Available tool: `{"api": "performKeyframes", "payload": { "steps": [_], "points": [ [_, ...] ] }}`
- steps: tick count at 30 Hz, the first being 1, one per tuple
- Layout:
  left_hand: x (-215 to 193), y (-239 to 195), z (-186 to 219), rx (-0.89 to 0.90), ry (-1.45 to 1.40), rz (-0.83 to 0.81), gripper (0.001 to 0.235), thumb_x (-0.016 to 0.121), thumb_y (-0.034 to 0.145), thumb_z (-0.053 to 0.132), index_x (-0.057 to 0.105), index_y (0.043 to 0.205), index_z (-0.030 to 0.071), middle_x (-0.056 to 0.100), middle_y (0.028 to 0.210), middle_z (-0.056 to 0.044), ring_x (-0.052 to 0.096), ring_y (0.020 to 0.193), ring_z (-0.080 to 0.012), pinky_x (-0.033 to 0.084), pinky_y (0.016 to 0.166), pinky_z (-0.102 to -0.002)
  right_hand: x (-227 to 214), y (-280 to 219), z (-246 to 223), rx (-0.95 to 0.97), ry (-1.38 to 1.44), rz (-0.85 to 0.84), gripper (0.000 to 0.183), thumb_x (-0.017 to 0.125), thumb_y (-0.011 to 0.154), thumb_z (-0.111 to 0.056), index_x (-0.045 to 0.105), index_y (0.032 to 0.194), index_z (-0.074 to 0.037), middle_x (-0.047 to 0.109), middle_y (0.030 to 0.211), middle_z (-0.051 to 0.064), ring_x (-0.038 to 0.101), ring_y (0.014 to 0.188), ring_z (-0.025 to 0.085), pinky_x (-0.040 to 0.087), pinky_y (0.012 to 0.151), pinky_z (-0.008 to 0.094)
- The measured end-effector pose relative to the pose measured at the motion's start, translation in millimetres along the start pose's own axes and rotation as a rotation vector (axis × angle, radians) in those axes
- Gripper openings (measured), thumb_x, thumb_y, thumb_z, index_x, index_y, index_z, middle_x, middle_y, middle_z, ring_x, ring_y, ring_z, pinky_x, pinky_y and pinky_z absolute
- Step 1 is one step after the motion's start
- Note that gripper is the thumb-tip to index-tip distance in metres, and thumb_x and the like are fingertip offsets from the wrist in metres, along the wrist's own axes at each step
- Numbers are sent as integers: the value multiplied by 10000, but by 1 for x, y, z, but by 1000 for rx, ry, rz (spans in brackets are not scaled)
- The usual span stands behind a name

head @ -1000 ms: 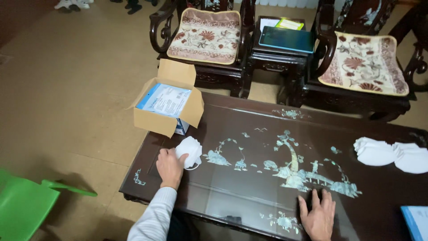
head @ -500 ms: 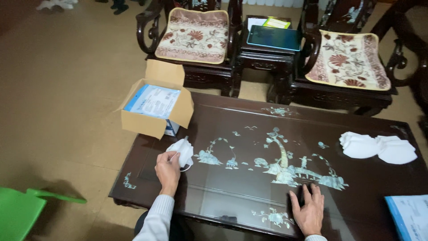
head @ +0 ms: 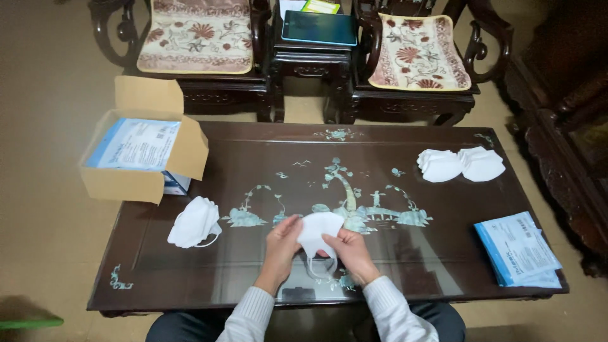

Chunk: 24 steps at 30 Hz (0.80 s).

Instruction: Packaging individual face masks into plastic bags

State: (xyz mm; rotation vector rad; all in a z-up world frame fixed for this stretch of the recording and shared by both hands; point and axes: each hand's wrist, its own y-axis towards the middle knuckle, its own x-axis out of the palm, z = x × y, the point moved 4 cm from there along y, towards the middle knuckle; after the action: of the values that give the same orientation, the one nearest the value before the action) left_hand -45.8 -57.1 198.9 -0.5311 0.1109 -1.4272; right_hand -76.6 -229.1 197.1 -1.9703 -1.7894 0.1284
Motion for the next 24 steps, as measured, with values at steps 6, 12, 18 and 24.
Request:
{"api": "performKeyframes", "payload": {
  "steps": [6,12,18,24],
  "points": [
    [15,22,-59,-245,26,-68,244,726,922,100,746,1108,-58,752,920,-150,694,699,-208,640,633,-333,-13,35,31,135,157,180,214,758,940,-139,727,900,68,726,676,233,659,478,224,583,459,301],
    [14,6,-31,-345,-6,-49,180,697,974,145,707,1056,-16,722,900,-128,661,717,-206,629,694,-342,-18,35,32,205,127,98,111,723,935,7,748,972,109,776,849,261,708,574,264,627,565,341],
    [7,24,-58,-327,-50,-112,225,732,936,67,734,1136,-36,730,893,-146,695,730,-234,641,719,-376,-25,41,44,216,163,123,117,733,922,-1,742,987,95,780,854,266,711,575,264,626,557,349],
    [0,28,-70,-280,-87,-165,370,726,934,65,618,1260,-72,722,998,-194,775,765,-248,681,692,-375,-25,40,52,152,28,147,146,756,898,-60,745,1013,29,783,835,166,772,634,220,668,594,355]
  ]
}}
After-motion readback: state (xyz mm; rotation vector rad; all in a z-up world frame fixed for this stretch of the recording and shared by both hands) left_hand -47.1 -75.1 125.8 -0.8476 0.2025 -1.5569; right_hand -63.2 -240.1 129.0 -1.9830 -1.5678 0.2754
